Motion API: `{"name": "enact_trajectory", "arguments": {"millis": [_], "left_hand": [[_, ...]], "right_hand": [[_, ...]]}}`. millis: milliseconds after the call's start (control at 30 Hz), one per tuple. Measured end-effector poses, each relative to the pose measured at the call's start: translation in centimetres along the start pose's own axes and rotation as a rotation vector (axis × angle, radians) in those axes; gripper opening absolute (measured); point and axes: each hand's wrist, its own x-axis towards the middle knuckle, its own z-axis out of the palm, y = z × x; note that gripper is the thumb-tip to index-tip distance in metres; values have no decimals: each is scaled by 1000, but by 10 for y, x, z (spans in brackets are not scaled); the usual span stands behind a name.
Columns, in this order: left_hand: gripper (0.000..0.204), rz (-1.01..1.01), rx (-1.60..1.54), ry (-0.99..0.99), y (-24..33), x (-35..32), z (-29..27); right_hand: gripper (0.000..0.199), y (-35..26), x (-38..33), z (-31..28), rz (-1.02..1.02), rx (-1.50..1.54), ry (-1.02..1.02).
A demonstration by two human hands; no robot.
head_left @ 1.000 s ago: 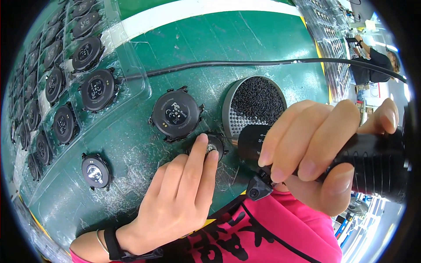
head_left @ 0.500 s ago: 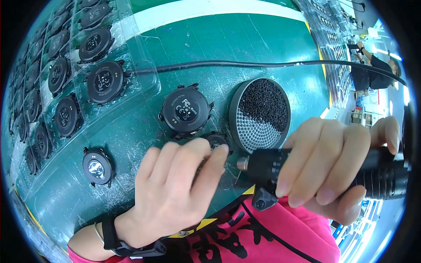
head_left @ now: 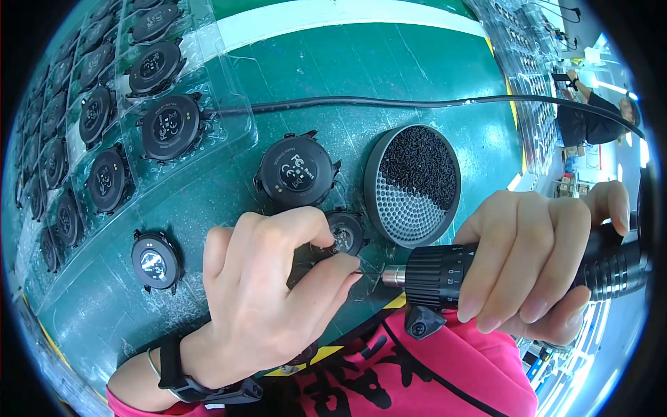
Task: Fastening screws into electronic components using an electric screwdriver at an assembly station.
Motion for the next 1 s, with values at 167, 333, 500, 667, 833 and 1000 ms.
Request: {"name": "enact_trajectory", "arguments": {"millis": [167,333,500,667,833,1000], "left_hand": [[28,8,19,5,0,-2,-1],[28,0,54,11,0,-2,0],[29,2,59,24,3,-2,0],[31,22,66,20,1,-3,3],[37,2,109,47,3,-3,2],[40,-36,213,-8,1,-4,0]], "right_hand": [[48,2,0,2,12,20,-35],[49,3,1,2,23,6,-67],[51,3,0,3,31,1,-96],[52,3,0,3,40,-10,-125],[54,4,0,4,54,-18,-160],[57,-3,-3,5,95,-227,-92]]}}
